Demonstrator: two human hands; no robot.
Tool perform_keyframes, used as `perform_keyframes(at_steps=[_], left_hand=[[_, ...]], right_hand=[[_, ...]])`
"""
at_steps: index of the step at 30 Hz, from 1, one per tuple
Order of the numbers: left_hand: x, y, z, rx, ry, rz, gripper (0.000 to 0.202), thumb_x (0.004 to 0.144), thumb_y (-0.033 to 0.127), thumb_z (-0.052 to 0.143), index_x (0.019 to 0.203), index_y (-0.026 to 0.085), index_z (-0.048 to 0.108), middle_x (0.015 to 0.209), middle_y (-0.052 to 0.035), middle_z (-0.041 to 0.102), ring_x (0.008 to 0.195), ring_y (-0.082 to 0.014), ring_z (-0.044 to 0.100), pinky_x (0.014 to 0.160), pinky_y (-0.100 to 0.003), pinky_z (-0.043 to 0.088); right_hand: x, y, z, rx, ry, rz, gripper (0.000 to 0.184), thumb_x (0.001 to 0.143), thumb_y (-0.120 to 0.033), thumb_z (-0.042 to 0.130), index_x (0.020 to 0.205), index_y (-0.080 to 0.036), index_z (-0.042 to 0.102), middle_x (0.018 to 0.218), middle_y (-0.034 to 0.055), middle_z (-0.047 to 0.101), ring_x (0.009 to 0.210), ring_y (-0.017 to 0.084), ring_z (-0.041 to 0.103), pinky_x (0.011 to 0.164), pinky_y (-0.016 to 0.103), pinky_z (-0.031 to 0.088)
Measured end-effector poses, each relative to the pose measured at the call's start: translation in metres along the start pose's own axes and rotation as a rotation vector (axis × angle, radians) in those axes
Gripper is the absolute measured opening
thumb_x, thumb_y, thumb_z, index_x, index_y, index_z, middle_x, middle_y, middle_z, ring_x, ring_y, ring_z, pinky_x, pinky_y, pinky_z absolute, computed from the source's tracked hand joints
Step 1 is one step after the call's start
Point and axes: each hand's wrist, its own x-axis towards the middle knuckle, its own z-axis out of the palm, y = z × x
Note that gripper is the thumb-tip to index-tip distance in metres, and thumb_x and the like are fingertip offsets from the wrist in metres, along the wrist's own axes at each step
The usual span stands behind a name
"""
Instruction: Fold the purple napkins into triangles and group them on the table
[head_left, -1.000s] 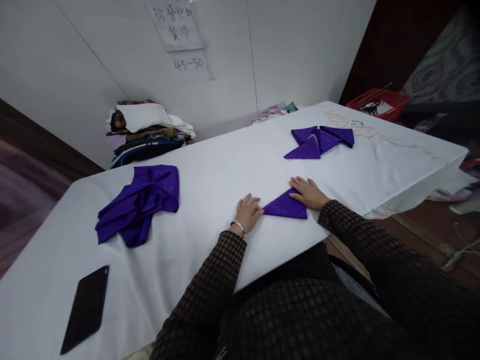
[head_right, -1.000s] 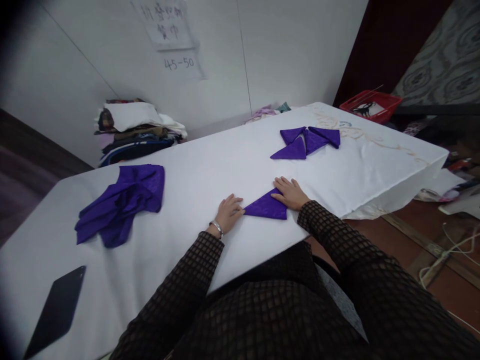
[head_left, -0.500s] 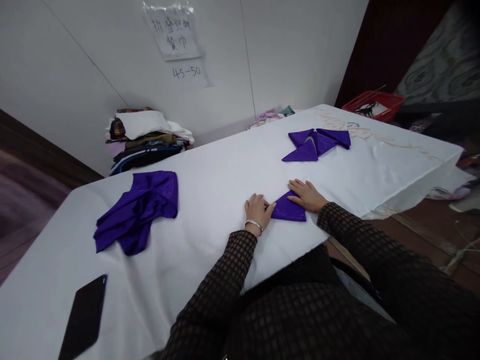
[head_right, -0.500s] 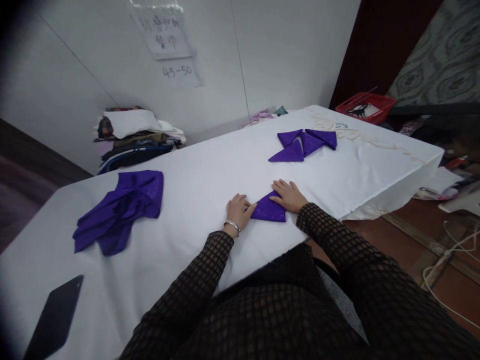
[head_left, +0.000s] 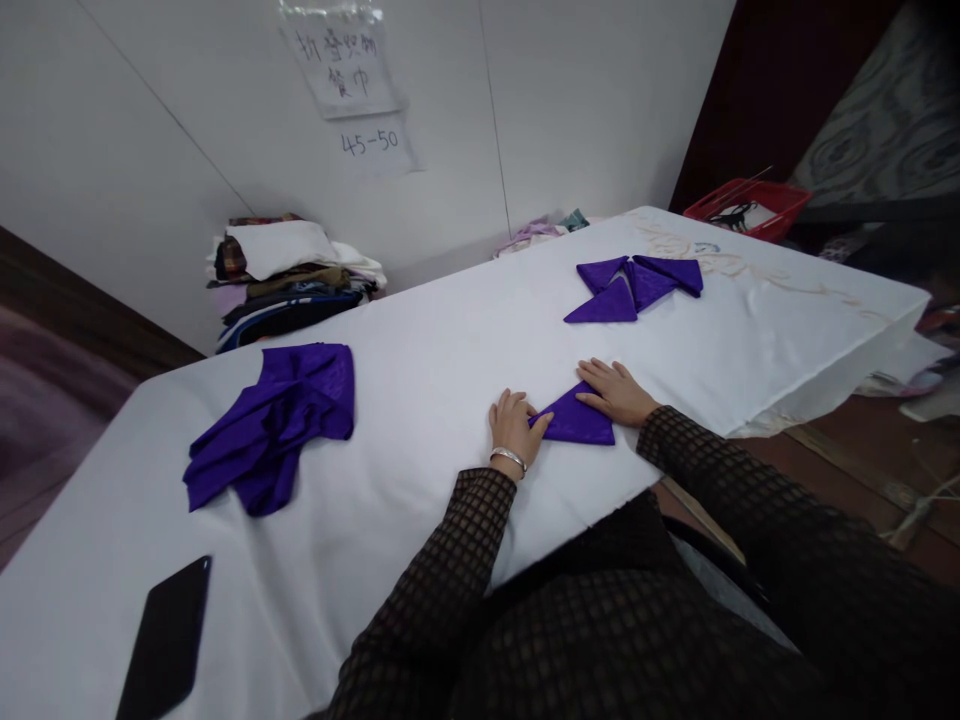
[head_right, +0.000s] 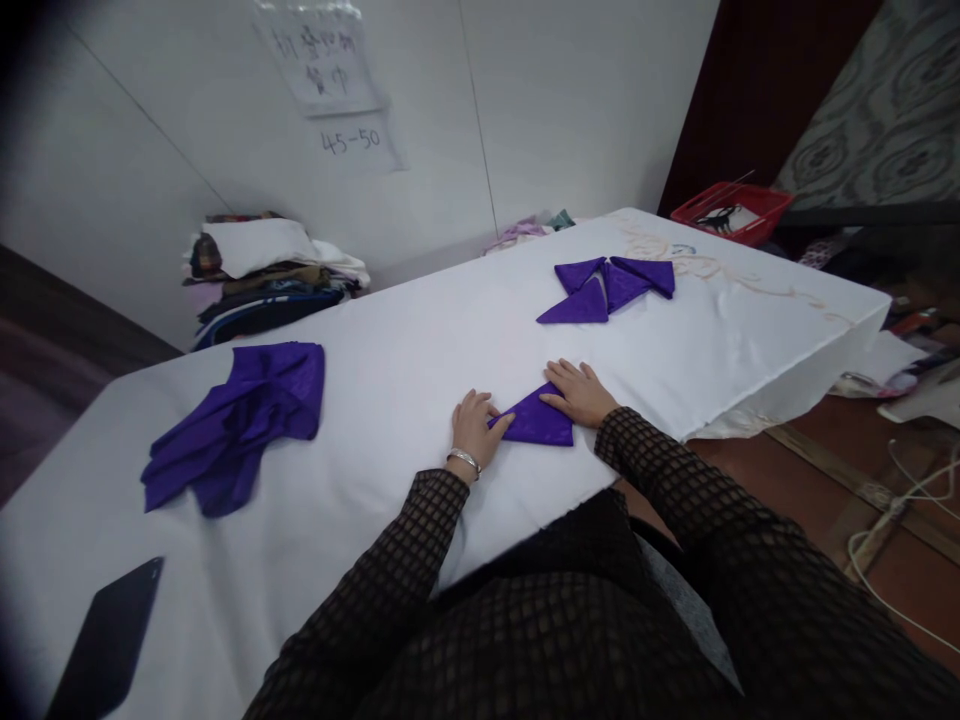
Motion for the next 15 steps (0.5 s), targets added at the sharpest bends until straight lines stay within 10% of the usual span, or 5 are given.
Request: perform_keyframes(at_steps=[15], left_hand=[[-0.0029,-0.0033,-0.0053,0.075,-0.007,0.001,0.028,0.090,0.032,0.047,0.073,0.019,0.066,0.115,-0.0051,0.061,0.130,-0.0227,0.035,0.110,-0.047,0.020]], right_hand=[[0.0003,0.0002,0.0000,-0.003,-0.007,-0.002,0.066,0.091,-0.059,0.022,0.141,-0.018,0.036,0.149,0.0089,0.031,0.138,0.028,0.023,0.109,0.055,0.019]])
